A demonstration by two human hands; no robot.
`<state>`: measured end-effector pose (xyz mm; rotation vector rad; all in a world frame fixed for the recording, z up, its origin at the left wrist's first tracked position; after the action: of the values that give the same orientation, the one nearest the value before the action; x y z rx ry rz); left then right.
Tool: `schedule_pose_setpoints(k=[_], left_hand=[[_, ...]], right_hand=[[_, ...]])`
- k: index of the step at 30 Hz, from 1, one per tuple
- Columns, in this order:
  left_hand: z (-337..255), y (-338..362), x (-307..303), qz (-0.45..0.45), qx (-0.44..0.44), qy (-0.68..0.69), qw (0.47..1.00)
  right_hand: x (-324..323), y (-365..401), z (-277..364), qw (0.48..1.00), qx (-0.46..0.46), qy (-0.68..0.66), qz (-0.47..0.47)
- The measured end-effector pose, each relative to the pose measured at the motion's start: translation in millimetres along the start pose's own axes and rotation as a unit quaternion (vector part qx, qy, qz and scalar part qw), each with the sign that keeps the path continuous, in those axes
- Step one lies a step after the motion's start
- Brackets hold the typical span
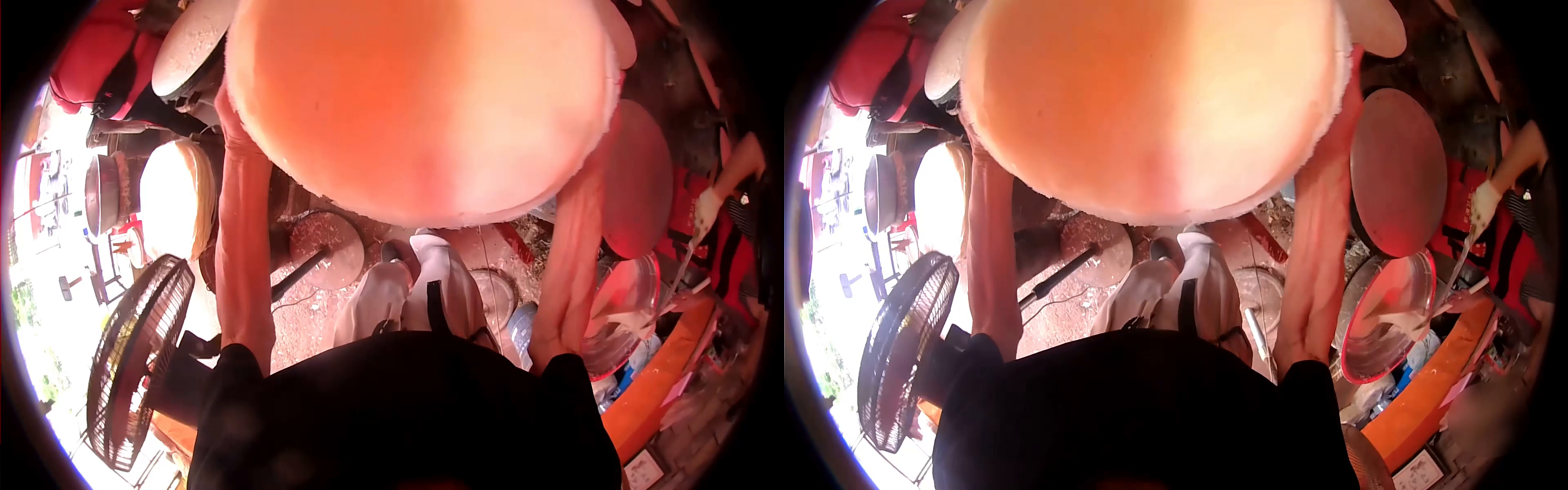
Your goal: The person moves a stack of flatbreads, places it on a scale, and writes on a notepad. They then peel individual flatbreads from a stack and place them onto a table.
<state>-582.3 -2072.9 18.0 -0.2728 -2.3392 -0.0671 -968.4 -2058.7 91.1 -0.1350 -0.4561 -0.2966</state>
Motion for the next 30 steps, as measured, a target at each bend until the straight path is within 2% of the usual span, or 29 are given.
schedule_pose_setpoints(k=[7,10,14,20,30], left_hand=[[-23,107,31,-0.078,0.05,0.033,0.995],[-2,165,42,-0.132,0.044,0.06,0.988],[33,254,49,-0.21,0.035,0.109,0.971],[90,370,62,-0.305,0.017,0.166,0.938],[157,568,66,-0.452,0.054,0.237,0.858]], right_hand=[[17,52,63,0.995,-0.016,-0.009,0.096],[15,94,75,0.991,0.014,-0.016,0.13],[6,158,67,0.978,0.109,-0.028,0.177],[-10,228,10,0.929,0.286,-0.047,0.228],[9,356,-95,0.797,0.508,-0.034,0.325]])
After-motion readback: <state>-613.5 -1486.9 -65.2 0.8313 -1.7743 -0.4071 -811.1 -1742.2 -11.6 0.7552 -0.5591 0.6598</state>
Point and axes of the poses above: each hand's wrist, its own y-axis away from the middle knuckle, its own x-axis out of the palm, z = x × y, the point moved 2 cm from there along -y, towards the middle knuckle, and after that the axes turned 8 degrees about -x, right-handed, at the moved point
